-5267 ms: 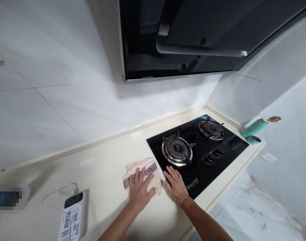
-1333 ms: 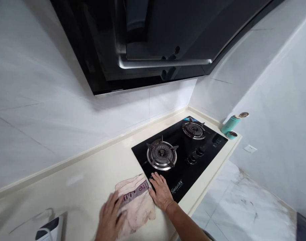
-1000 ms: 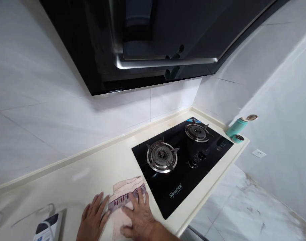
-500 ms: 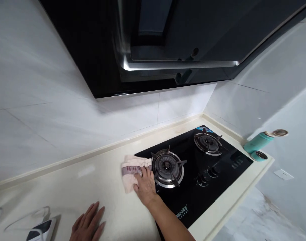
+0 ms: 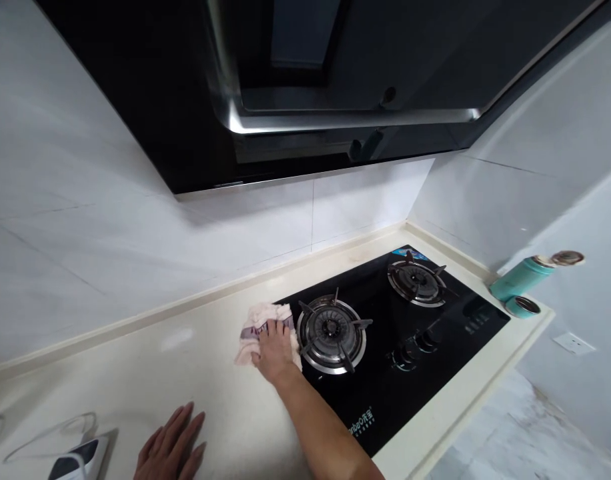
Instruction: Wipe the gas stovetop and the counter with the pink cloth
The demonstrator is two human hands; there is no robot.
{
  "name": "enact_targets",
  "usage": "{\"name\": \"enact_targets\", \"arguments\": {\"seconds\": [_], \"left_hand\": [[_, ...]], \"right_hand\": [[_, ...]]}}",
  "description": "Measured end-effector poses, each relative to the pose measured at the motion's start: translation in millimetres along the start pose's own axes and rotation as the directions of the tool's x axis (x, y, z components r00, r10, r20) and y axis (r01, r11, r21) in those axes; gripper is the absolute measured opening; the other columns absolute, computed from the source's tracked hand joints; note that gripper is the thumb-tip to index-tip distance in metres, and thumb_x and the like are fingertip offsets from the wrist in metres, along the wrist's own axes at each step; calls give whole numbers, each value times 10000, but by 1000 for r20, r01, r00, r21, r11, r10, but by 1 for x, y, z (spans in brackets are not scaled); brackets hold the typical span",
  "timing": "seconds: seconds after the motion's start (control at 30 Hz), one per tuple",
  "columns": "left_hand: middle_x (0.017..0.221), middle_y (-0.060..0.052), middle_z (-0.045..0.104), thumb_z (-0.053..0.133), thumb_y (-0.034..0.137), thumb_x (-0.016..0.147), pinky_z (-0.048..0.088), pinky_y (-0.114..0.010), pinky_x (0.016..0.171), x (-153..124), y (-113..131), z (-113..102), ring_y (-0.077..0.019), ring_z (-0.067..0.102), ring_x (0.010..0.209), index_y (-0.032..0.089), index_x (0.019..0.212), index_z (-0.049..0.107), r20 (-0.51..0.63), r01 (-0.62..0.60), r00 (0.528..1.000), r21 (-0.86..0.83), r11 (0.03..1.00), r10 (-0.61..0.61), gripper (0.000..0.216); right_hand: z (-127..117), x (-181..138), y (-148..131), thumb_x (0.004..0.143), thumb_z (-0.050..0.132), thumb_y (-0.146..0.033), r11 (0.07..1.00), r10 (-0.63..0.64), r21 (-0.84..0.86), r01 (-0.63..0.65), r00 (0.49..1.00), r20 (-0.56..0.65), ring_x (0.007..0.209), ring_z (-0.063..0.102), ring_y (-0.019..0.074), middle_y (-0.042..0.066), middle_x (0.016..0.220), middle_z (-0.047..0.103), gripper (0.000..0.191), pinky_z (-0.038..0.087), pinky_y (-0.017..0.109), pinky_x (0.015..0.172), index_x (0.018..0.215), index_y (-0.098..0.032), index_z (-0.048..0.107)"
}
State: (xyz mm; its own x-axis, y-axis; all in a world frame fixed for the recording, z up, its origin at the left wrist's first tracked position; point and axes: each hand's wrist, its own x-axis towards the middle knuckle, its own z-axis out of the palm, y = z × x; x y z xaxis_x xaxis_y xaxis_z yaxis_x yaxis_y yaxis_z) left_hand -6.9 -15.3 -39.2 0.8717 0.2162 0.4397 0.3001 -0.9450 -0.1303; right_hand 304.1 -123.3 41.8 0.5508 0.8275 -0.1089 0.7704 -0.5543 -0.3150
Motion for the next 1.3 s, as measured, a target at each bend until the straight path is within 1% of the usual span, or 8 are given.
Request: {"name": "enact_targets", "arguments": {"seconds": [0.3,0.47,0.63,0.83,0.93,1.07,1.17,1.3], "left_hand": [[1543,-94,607,508,423,980,348,-440,1145,-2,-1,4,-278,559,1406,281,1433,605,24,30,999,-37,999,-29,484],[1535,-107,610,485,411,991,346,-455,1152,1,2,2,-279,544,1415,273,1430,590,17,31,999,-48,998,-30,472],[1536,-114,608,470,418,996,343,-463,1155,0,2,3,-284,539,1419,266,1426,588,27,35,999,-42,999,-34,471],[1547,-100,602,448,451,1001,345,-463,1165,-1,1,5,-279,532,1430,275,1415,610,77,50,996,-32,998,-48,478],[1541,-114,605,454,438,1002,348,-468,1160,-1,1,5,-286,532,1428,255,1414,614,65,37,997,-30,999,-35,479],[1559,-112,589,468,438,998,346,-466,1164,-2,1,4,-283,530,1434,261,1439,596,65,40,997,-40,998,-37,492],[1548,-97,603,474,445,993,357,-458,1157,-3,0,4,-276,547,1419,285,1429,606,70,52,996,-47,998,-49,483],[1544,-103,605,495,432,985,365,-458,1141,-2,0,4,-288,550,1415,271,1427,609,61,40,997,-44,998,-37,485]], "right_hand": [[87,-206,54,856,719,-605,979,-203,-7,203,977,-65,1279,543,360,93,1491,622,439,443,474,1030,1106,-245,734],[79,-269,117,801,779,-560,975,-223,-15,223,967,-125,1239,565,333,32,1497,625,357,462,423,952,1003,-279,691],[43,-279,186,921,646,-459,997,81,33,-74,944,-320,1170,572,309,88,1372,664,211,456,447,946,946,-251,669],[28,-246,215,963,462,-530,856,497,145,-496,714,-494,1212,532,381,139,1370,621,431,468,539,920,1193,-226,662],[39,-240,181,949,510,-453,891,426,66,-450,774,-468,1314,484,393,123,1444,570,463,455,549,980,1358,-281,640],[60,-258,144,901,612,-384,950,281,-16,-311,878,-388,1324,496,382,99,1423,587,384,463,509,985,1268,-342,717],[57,-265,151,906,622,-420,961,246,-41,-275,908,-338,1286,518,371,89,1400,614,356,470,497,965,1237,-351,732],[30,-242,190,972,520,-419,912,338,-84,-402,851,-403,1262,521,362,116,1425,595,370,436,533,1014,1254,-288,721]]}}
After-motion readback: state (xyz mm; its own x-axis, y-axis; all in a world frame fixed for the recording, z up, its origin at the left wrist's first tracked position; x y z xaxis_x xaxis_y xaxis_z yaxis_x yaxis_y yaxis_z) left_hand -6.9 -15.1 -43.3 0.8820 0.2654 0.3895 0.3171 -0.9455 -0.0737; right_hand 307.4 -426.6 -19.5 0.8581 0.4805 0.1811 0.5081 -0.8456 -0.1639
